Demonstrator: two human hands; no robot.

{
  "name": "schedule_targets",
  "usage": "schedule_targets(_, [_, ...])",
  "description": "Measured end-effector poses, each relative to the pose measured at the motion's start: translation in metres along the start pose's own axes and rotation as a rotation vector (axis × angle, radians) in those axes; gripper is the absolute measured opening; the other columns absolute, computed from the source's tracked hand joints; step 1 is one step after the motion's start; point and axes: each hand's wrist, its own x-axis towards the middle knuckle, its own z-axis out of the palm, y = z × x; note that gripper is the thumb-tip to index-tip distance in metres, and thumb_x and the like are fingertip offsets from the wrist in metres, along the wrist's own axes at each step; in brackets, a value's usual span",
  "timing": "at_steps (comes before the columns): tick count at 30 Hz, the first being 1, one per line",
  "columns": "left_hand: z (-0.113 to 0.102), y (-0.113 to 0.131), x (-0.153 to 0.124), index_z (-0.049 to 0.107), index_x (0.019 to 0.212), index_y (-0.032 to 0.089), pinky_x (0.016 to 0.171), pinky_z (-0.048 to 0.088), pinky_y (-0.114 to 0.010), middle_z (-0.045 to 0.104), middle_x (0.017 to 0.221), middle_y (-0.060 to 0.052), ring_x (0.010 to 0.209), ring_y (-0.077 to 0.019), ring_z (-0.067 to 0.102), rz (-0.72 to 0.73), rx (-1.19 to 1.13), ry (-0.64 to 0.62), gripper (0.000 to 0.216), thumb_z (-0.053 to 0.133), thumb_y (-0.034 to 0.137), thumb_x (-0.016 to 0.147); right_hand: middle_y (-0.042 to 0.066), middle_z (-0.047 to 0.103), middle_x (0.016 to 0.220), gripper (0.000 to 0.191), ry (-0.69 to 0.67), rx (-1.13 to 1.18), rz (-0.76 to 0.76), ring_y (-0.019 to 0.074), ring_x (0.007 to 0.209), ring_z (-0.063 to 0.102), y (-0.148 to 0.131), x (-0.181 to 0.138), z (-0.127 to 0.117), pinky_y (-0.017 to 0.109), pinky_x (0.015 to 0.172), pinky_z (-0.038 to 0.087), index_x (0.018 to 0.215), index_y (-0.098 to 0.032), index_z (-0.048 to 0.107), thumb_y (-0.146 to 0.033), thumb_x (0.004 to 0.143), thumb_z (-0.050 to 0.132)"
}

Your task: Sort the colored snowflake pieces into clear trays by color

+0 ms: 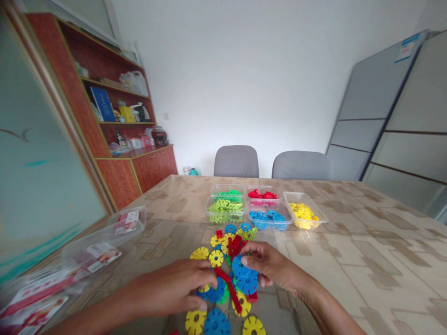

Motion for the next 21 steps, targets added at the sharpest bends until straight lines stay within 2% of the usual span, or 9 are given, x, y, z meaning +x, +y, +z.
schedule_targets(3, [-0.002, 0.003, -0.002, 0.061, 0.105, 0.023, 0.076, 0.046, -0.028, 0.064, 0.102, -0.005, 0.093, -0.0237, 0.063, -0.02, 0.006, -0.003, 0.025, 0.065, 0.037, 0.085, -0.011, 0.049, 0.051, 0.043, 0.094, -0.038, -0.021, 0.0027, 0.035, 0.039, -0.004, 0.002, -0.005, 0.015, 0.034, 0.024, 0.088, -0.02, 0.057, -0.057, 0.071, 0.07])
schedule_targets(6, [-0.003, 0.006, -0.004, 0.061, 0.106, 0.024, 0.077, 0.045, -0.028, 0.064, 0.104, -0.004, 0.094, -0.0243, 0.062, -0.04, 0.011, 0.004, 0.027, 0.069, 0.034, 0.082, -0.01, 0.048, 0.048, 0.045, 0.318, -0.155, -0.124, 0.006, 0.035, 0.043, -0.012, 0.006, -0.019, 0.017, 0.034, 0.027, 0.085, -0.019, 0.059, -0.059, 0.068, 0.069])
schedule_targets(9, [-0.003, 0.007, -0.004, 0.061, 0.104, 0.024, 0.076, 0.045, -0.028, 0.064, 0.103, -0.004, 0.094, -0.0245, 0.063, -0.026, 0.005, 0.001, 0.028, 0.071, 0.034, 0.08, -0.008, 0.05, 0.046, 0.044, 0.527, -0.226, -0.213, 0.0093, 0.037, 0.046, -0.022, 0.015, -0.046, 0.02, 0.035, 0.031, 0.081, -0.019, 0.06, -0.059, 0.066, 0.068])
schedule_targets(14, [0.0, 0.003, -0.002, 0.062, 0.101, 0.023, 0.073, 0.044, -0.026, 0.064, 0.101, -0.004, 0.091, -0.0233, 0.063, 0.001, -0.021, 0.008, 0.026, 0.069, 0.039, 0.082, -0.005, 0.053, 0.047, 0.035, 0.747, -0.253, -0.264, 0.0122, 0.042, 0.05, -0.035, 0.032, -0.095, 0.024, 0.042, 0.039, 0.077, -0.02, 0.057, -0.054, 0.07, 0.063])
schedule_targets(18, [0.001, 0.0, -0.003, 0.062, 0.103, 0.024, 0.073, 0.043, -0.026, 0.064, 0.1, -0.003, 0.091, -0.0221, 0.062, 0.009, -0.021, 0.018, 0.027, 0.07, 0.038, 0.081, 0.0, 0.061, 0.052, 0.017, 0.826, -0.315, -0.241, 0.0167, 0.049, 0.059, -0.038, 0.039, -0.112, 0.028, 0.048, 0.047, 0.077, -0.019, 0.061, -0.036, 0.071, 0.062])
schedule_targets(21, [-0.001, -0.001, -0.003, 0.061, 0.106, 0.024, 0.074, 0.044, -0.026, 0.064, 0.101, -0.003, 0.092, -0.0222, 0.062, 0.004, -0.027, 0.013, 0.027, 0.068, 0.037, 0.083, 0.001, 0.063, 0.054, 0.008, 0.862, -0.42, -0.229, 0.0166, 0.047, 0.059, -0.038, 0.033, -0.115, 0.027, 0.046, 0.044, 0.075, -0.02, 0.064, -0.023, 0.069, 0.06])
